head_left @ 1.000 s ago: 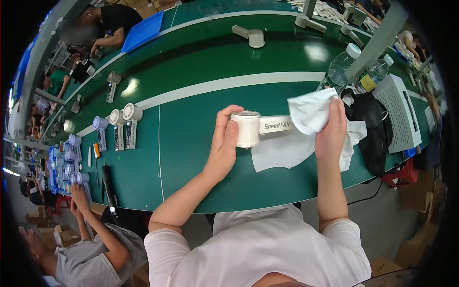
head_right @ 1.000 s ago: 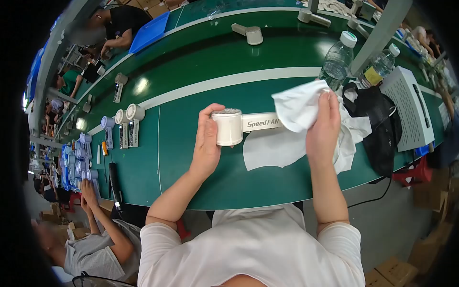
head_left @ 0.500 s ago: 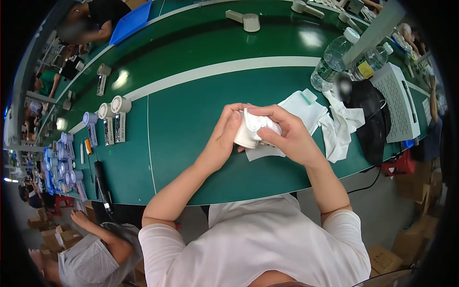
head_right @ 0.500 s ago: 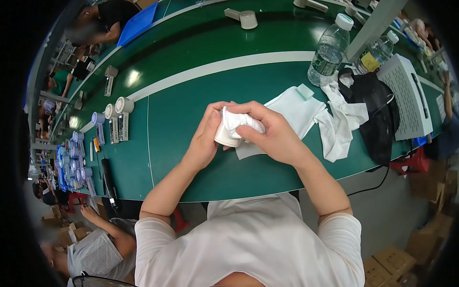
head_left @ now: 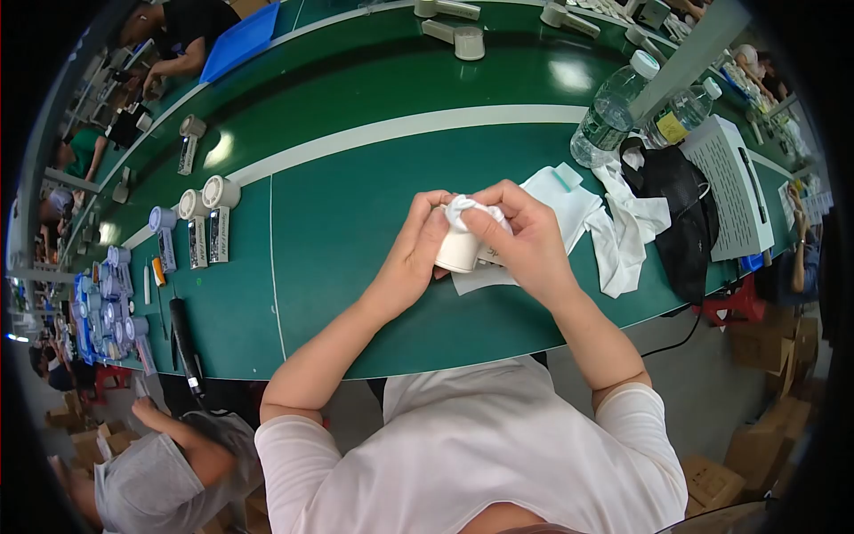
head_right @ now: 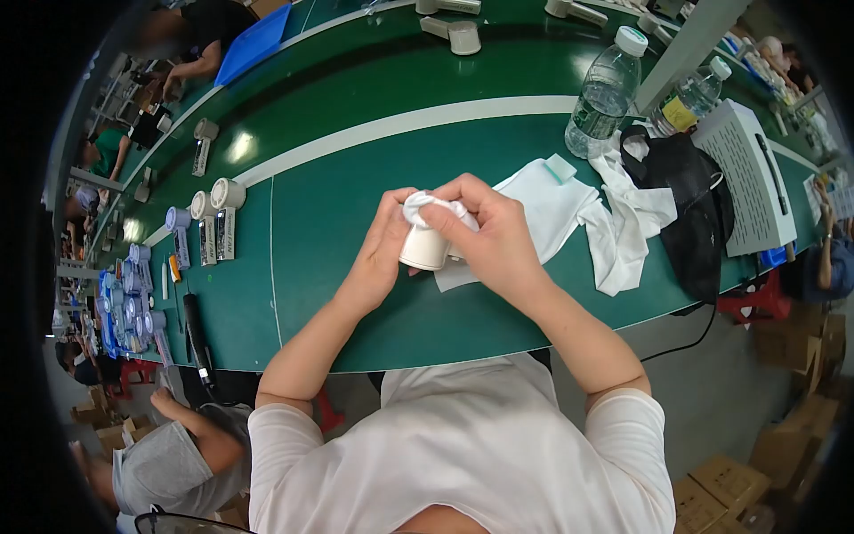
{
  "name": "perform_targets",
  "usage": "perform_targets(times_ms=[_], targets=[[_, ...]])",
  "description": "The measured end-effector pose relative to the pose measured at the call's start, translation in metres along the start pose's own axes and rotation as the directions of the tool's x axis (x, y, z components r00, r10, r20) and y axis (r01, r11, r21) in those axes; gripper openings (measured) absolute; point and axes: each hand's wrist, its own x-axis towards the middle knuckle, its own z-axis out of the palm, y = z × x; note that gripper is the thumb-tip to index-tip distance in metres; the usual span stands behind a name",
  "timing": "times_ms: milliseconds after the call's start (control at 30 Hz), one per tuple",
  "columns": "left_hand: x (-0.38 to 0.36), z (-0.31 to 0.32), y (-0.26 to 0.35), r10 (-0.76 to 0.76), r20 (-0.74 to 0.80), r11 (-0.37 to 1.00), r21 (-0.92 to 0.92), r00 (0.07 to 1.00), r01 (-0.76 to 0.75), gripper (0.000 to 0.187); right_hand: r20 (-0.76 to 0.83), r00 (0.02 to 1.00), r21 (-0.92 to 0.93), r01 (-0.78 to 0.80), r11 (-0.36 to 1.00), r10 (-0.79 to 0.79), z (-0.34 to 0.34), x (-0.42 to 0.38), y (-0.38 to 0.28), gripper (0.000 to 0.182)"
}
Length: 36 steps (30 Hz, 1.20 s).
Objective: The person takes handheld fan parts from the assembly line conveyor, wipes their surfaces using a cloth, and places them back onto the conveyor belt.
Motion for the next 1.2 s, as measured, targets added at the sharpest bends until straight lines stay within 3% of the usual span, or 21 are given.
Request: perform_targets(times_ms=[100,133,200,267,333,467,600,700,767,833,900,967,1033,1100,1167,1200], targets=[[0.003,-0.004,0.002,0.02,0.061,0.997,-0.08,0.998,-0.016,0.046,0.035,0.993,0.23,-0.115,0.966,0.11,-0.015,0.011,0.002,0.017],[0.003,-0.003,0.004,0.022,0.062,0.997,-0.079,0.998,-0.017,0.046,0.034,0.994,0.229,-0.113,0.967,0.109,-0.018,0.013,0.003,0.017],[0.003,0.0,0.006,0.055,0.021,0.993,-0.102,0.998,-0.053,0.046,0.071,0.995,0.477,-0.095,0.874,0.069,-0.021,0.015,0.004,0.017],[0.003,-0.002,0.005,0.055,0.028,0.994,-0.094,0.998,-0.052,0.046,0.116,0.989,0.508,-0.137,0.85,0.091,-0.022,0.013,0.001,0.016],[0.003,-0.003,0.004,0.053,0.034,0.995,-0.087,0.998,-0.05,0.046,0.116,0.992,0.22,-0.083,0.972,0.058,-0.017,0.004,-0.005,0.018],[-0.001,0.001,0.004,0.039,-0.011,0.997,-0.066,0.999,-0.039,0.042,0.014,1.0,-0.006,-0.006,1.0,0.006,-0.001,-0.002,-0.007,0.019],[0.002,-0.008,0.001,-0.003,0.019,0.993,-0.12,1.0,0.005,0.037,-0.012,0.999,-0.02,-0.032,0.999,0.032,-0.002,0.001,-0.009,0.018],[0.005,-0.007,0.003,0.014,0.021,0.991,-0.136,1.0,-0.011,0.037,0.112,0.994,0.04,0.005,0.999,-0.01,-0.008,0.005,-0.007,0.019],[0.002,0.001,-0.002,0.062,-0.008,0.994,-0.088,0.998,-0.062,0.037,0.004,0.998,-0.059,0.066,0.996,-0.066,0.001,0.001,-0.006,0.021],[0.001,-0.001,-0.001,0.122,-0.04,0.992,-0.027,0.992,-0.123,0.037,0.015,0.997,-0.091,0.076,0.993,-0.075,0.001,0.003,-0.005,0.021],[0.0,-0.008,0.004,-0.011,0.016,0.998,-0.069,1.0,0.012,0.036,0.03,0.997,-0.121,0.081,0.989,-0.078,-0.003,0.006,-0.005,0.021],[0.005,-0.01,0.0,0.006,0.012,0.992,-0.124,1.0,-0.005,0.035,0.182,0.983,0.042,0.003,0.999,-0.011,-0.018,0.012,-0.007,0.022],[0.005,-0.005,0.001,0.022,0.01,0.982,-0.186,1.0,-0.019,0.034,0.141,0.989,-0.016,0.05,0.999,-0.047,-0.009,0.008,-0.003,0.021],[-0.001,0.0,0.006,0.068,-0.03,0.997,-0.043,0.997,-0.069,0.037,-0.01,0.984,-0.18,0.173,0.968,-0.177,0.005,0.004,-0.002,0.021],[0.002,-0.008,-0.003,0.031,-0.014,0.998,-0.047,0.999,-0.031,0.038,-0.028,0.987,-0.239,0.149,0.96,-0.16,0.006,0.003,-0.006,0.019],[0.003,-0.01,-0.004,-0.003,0.001,0.999,-0.052,1.0,0.003,0.04,-0.016,0.997,-0.154,0.076,0.985,-0.08,0.001,0.007,-0.002,0.018]])
